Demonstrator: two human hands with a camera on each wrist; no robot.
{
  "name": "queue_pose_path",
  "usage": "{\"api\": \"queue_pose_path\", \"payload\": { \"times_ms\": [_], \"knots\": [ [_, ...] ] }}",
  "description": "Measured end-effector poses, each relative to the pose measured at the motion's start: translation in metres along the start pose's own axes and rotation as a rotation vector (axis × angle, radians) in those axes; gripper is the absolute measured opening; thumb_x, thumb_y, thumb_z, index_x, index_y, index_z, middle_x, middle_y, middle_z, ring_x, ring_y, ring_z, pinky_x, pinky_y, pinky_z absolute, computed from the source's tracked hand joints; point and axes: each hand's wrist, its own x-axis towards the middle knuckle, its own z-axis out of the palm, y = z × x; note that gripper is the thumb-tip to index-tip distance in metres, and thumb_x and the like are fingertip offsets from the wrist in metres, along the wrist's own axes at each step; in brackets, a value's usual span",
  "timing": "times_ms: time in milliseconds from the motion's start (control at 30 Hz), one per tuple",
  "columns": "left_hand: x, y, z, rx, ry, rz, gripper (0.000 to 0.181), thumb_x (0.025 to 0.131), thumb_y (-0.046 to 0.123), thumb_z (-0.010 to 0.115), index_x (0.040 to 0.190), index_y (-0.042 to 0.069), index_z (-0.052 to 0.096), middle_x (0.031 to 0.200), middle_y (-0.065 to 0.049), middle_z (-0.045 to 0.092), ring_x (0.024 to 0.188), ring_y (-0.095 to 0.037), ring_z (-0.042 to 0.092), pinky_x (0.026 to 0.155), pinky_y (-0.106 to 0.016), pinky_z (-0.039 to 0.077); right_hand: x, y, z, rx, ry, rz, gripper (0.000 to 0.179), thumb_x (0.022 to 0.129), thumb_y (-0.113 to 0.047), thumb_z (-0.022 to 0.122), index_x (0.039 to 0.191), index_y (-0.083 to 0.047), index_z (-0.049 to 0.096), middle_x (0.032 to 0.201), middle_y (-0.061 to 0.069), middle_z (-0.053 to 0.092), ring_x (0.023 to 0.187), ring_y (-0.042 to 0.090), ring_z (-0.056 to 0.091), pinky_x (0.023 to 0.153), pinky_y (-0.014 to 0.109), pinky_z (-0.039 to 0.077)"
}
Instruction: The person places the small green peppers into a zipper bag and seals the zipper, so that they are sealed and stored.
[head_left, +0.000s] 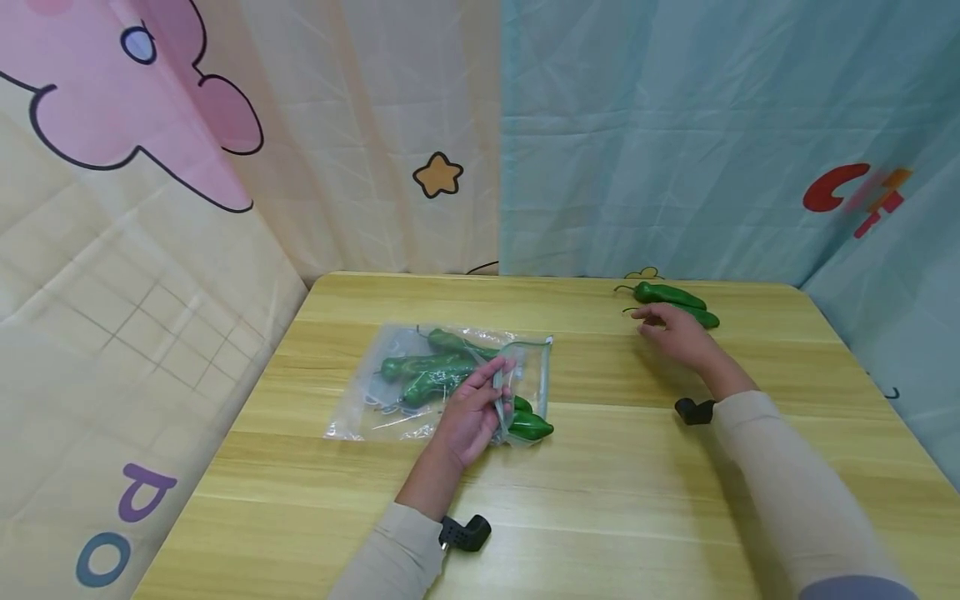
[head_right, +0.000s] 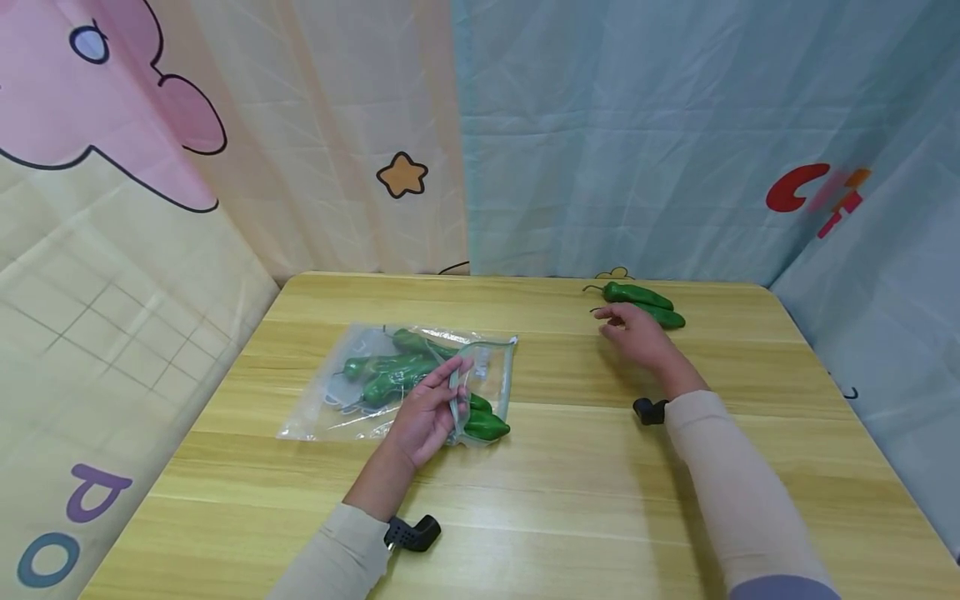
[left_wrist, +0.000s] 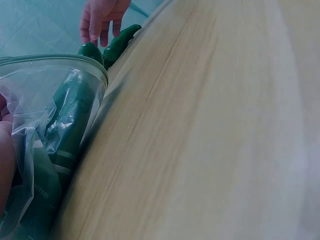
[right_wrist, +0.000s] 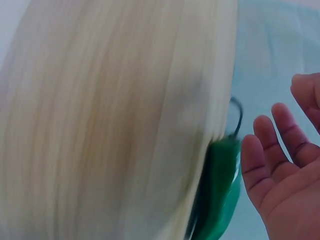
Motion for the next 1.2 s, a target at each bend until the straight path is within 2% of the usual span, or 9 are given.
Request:
{"api": "queue_pose_path", "payload": {
  "times_ms": [333,700,833,1067,1200],
  "knots": [
    [0.000,0.000,0.000,0.003,0.008,0.009,0.046,0.088,-0.006,0.041,0.132,0.008,0.047,0.139,-0.004,0.042,0.085,-0.011,0.049,0.070,-0.018,0.045,-0.007,0.034,-0.027,-0.031,0.093,0.092,0.041,0.096,-0.029,0.046,0.127,-0.003,0.046,0.125,0.023,0.046,0.116,0.041,0.038,0.088,0.056,0.036],
    [0.001,-0.001,-0.001,0.002,0.001,0.013,0.046,0.089,-0.006,0.040,0.132,0.008,0.047,0.140,-0.005,0.042,0.086,-0.012,0.049,0.070,-0.019,0.045,-0.009,0.048,-0.041,-0.158,0.135,0.086,0.042,0.095,-0.020,0.046,0.130,0.003,0.041,0.136,0.031,0.030,0.122,0.049,0.028,0.094,0.063,0.027],
    [0.002,-0.001,-0.001,-0.007,0.002,0.017,0.044,0.090,-0.006,0.040,0.131,0.008,0.049,0.138,-0.005,0.043,0.086,-0.012,0.049,0.069,-0.019,0.045,-0.007,0.049,-0.043,-0.199,0.108,0.087,0.045,0.095,-0.017,0.047,0.132,0.005,0.038,0.136,0.034,0.029,0.122,0.051,0.026,0.094,0.063,0.025],
    [0.001,-0.001,-0.001,0.003,0.001,0.012,0.045,0.090,-0.006,0.041,0.132,0.008,0.047,0.138,-0.004,0.043,0.086,-0.011,0.050,0.069,-0.019,0.045,-0.001,0.052,-0.042,-0.252,-0.017,0.083,0.055,0.093,-0.016,0.050,0.136,0.011,0.028,0.137,0.037,0.024,0.123,0.053,0.023,0.098,0.063,0.022],
    [0.000,0.000,-0.001,0.007,0.000,0.009,0.045,0.090,-0.005,0.040,0.133,0.007,0.046,0.138,-0.005,0.043,0.086,-0.011,0.050,0.070,-0.019,0.045,0.001,0.054,-0.042,-0.276,-0.032,0.072,0.054,0.093,-0.014,0.050,0.136,0.011,0.030,0.135,0.038,0.025,0.122,0.054,0.023,0.098,0.063,0.022]
  ]
}}
